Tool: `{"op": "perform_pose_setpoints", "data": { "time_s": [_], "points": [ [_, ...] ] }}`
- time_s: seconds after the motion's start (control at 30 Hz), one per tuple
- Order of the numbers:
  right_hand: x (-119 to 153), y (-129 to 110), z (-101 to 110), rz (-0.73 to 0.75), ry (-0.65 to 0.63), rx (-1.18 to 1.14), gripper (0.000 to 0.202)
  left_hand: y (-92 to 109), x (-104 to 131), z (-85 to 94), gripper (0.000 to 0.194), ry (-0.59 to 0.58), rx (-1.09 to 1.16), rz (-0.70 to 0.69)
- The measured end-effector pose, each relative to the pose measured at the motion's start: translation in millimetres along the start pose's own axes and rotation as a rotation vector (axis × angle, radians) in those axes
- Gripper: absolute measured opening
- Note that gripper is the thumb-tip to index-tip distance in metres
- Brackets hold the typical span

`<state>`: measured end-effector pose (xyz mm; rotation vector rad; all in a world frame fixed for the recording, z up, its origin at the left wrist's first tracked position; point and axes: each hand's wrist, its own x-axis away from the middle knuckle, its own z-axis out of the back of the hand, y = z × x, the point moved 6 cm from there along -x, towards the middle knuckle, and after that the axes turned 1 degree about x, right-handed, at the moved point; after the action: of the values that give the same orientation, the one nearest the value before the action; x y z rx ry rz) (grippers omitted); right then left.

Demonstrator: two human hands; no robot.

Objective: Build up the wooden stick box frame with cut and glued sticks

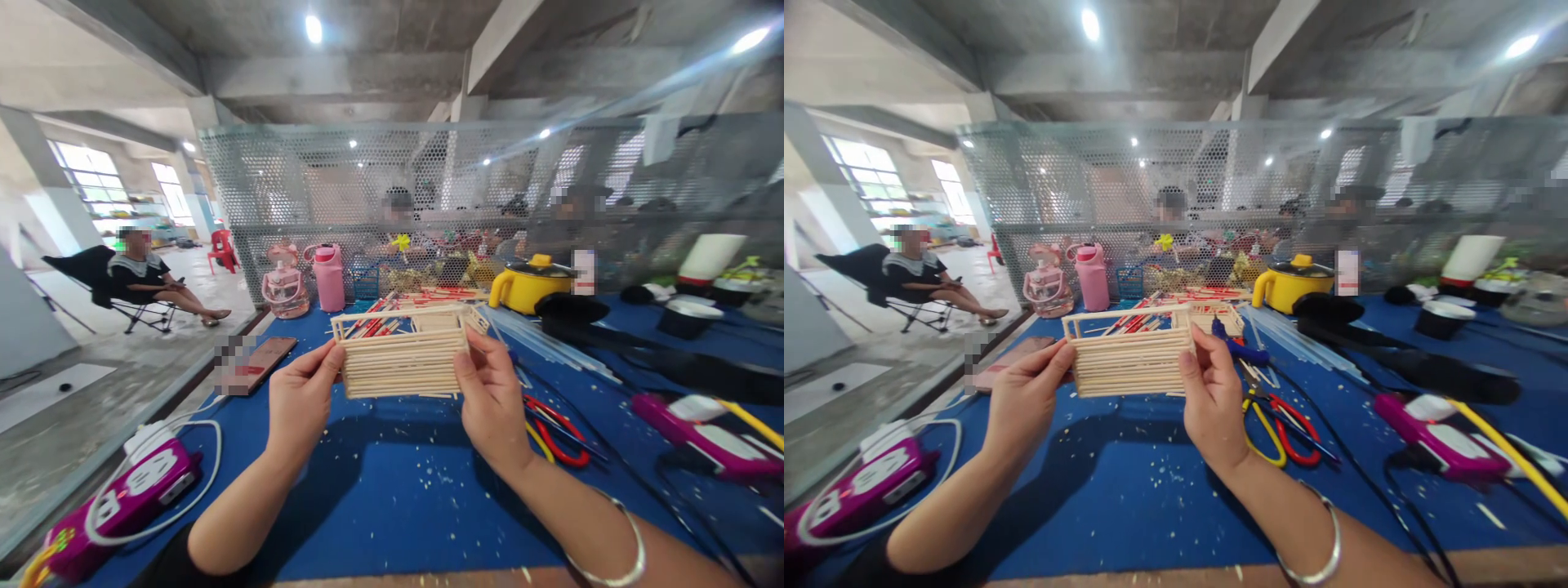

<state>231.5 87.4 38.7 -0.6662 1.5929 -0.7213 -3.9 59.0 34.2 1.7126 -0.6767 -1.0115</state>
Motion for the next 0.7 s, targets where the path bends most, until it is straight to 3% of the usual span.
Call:
{"op": "perform_pose_setpoints", "data": {
  "time_s": [0.23, 0.4, 0.53, 0.6, 0.67, 0.7],
  "points": [
    [-1.3, -2.3, -1.0, -0.004, -0.015, -0.026, 0.025, 1.7, 3.4, -0.3, 0.04, -0.008, -0.013, 0.013],
    [-4.6, -9.6, -7.8, -0.087, -0.111, -0.167, 0.026, 5.0, -1.0, -2.2, 0.041, -0.057, 0.052, 0.005],
    [-5.6, -8.7, -8.3, -0.148, -0.127, -0.196, 0.022, 5.0, -3.8, 1.4, 0.047, -0.022, 0.007, -0.038],
    [-4.7, -4.3, -8.2, -0.173, -0.124, -0.167, 0.02, 14.9, 0.6, 6.7, 0.047, 0.083, -0.09, -0.245],
    [-1.8, 0.6, -10.3, -0.19, -0.136, -0.141, 0.02, 33.0, 15.3, 4.3, 0.041, 0.146, -0.27, -0.594],
    [0.5, 2.7, -12.7, -0.195, -0.156, -0.132, 0.019, 40.9, 25.4, -2.4, 0.037, 0.122, -0.376, -0.773]
  ]
}}
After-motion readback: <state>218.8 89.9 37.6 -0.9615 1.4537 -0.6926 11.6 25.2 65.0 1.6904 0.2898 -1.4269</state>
